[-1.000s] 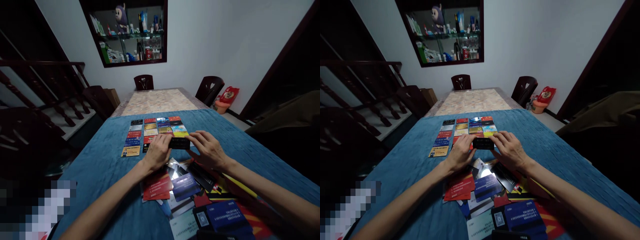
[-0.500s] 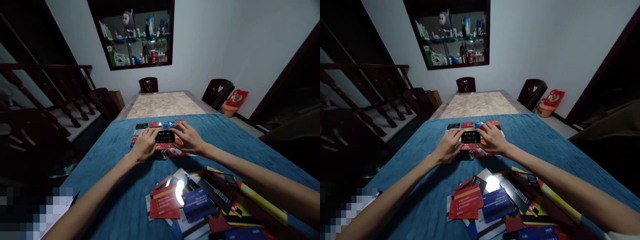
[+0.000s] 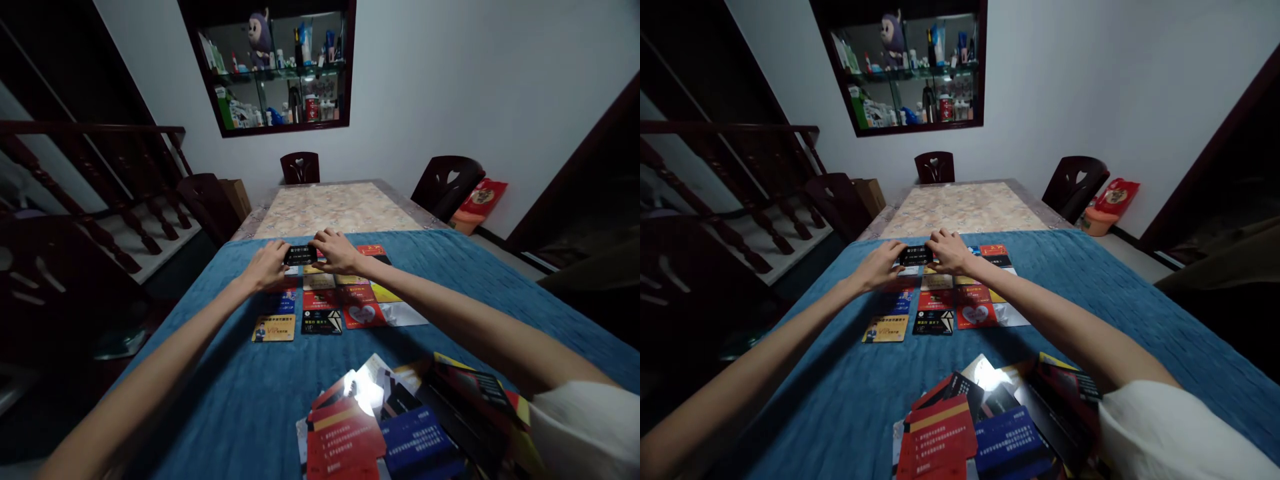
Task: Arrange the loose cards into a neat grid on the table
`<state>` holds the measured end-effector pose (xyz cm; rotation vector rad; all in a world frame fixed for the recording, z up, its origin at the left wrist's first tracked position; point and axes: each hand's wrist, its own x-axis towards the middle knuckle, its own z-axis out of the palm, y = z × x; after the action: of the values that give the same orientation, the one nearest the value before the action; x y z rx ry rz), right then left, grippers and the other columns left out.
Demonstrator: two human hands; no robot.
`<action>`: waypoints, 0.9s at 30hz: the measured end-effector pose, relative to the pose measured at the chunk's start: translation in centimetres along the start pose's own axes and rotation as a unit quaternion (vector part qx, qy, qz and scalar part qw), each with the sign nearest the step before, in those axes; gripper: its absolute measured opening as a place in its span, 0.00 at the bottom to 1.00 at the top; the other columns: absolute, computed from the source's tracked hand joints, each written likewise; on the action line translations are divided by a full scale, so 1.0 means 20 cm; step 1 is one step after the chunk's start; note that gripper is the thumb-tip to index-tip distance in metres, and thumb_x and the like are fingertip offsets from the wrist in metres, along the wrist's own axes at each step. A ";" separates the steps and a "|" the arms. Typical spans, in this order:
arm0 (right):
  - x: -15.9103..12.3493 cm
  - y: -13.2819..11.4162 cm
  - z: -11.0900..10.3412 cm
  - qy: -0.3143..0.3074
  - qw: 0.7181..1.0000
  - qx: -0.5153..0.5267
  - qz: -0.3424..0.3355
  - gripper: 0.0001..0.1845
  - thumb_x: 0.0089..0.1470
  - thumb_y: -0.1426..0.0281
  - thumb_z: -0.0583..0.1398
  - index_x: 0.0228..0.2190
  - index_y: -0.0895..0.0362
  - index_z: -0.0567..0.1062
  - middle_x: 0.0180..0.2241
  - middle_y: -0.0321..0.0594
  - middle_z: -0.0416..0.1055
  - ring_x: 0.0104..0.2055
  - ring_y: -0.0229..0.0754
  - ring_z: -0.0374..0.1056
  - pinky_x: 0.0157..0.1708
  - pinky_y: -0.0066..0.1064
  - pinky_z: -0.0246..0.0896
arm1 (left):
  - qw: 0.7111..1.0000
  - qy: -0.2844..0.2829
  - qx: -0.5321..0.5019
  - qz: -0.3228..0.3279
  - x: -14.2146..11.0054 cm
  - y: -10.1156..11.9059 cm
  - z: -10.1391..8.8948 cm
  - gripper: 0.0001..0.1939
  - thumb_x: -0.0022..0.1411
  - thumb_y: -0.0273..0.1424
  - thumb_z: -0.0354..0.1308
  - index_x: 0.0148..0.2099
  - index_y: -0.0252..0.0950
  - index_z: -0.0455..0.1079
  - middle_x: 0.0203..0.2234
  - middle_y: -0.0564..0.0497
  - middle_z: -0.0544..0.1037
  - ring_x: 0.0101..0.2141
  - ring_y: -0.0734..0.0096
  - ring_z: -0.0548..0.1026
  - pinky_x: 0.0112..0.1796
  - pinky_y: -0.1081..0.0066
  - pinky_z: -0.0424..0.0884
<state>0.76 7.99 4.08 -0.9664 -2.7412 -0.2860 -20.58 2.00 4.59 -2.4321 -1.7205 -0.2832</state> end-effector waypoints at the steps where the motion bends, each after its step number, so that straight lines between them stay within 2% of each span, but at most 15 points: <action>1: 0.03 0.00 0.01 -0.007 1.000 0.000 0.004 0.25 0.58 0.59 0.61 0.54 0.58 0.69 0.55 0.53 0.65 0.55 0.56 0.56 0.46 0.41 0.54 | 1.000 -0.007 -0.002 -0.005 0.02 -0.03 0.01 0.23 0.58 0.25 0.58 0.56 0.34 0.67 0.53 0.40 0.71 0.54 0.51 0.69 0.54 0.57 0.68; 9: 0.26 0.01 0.11 -0.064 0.997 0.012 0.035 0.24 0.58 0.61 0.61 0.53 0.56 0.71 0.57 0.53 0.65 0.58 0.59 0.56 0.50 0.46 0.57 | 0.996 -0.066 0.024 -0.055 0.15 -0.17 0.06 0.20 0.57 0.25 0.57 0.53 0.33 0.68 0.51 0.41 0.72 0.51 0.54 0.71 0.51 0.62 0.69; 16: 0.41 0.03 0.22 -0.103 0.993 0.023 0.044 0.23 0.56 0.59 0.62 0.51 0.56 0.74 0.56 0.53 0.67 0.59 0.61 0.56 0.50 0.50 0.59 | 0.990 -0.109 0.033 -0.080 0.27 -0.30 0.17 0.20 0.53 0.23 0.57 0.50 0.32 0.71 0.48 0.43 0.75 0.48 0.57 0.74 0.49 0.67 0.70; 22: 0.48 0.05 0.28 -0.135 0.989 0.031 0.046 0.24 0.56 0.59 0.61 0.51 0.56 0.76 0.55 0.53 0.69 0.60 0.62 0.57 0.50 0.47 0.59 | 0.985 -0.138 0.030 -0.099 0.35 -0.40 0.27 0.21 0.50 0.25 0.59 0.49 0.34 0.73 0.46 0.44 0.76 0.47 0.58 0.74 0.47 0.69 0.71; 27: 0.51 0.05 0.31 -0.149 0.987 0.038 0.044 0.24 0.56 0.59 0.61 0.51 0.56 0.77 0.55 0.53 0.71 0.60 0.63 0.59 0.50 0.46 0.60 | 0.981 -0.159 0.020 -0.106 0.38 -0.43 0.31 0.21 0.48 0.25 0.59 0.47 0.35 0.74 0.45 0.46 0.78 0.47 0.58 0.75 0.47 0.70 0.71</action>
<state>-7.30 16.38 1.07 -1.1899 -2.9355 -0.0223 -25.84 13.35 0.43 -2.3678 -2.0965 0.1280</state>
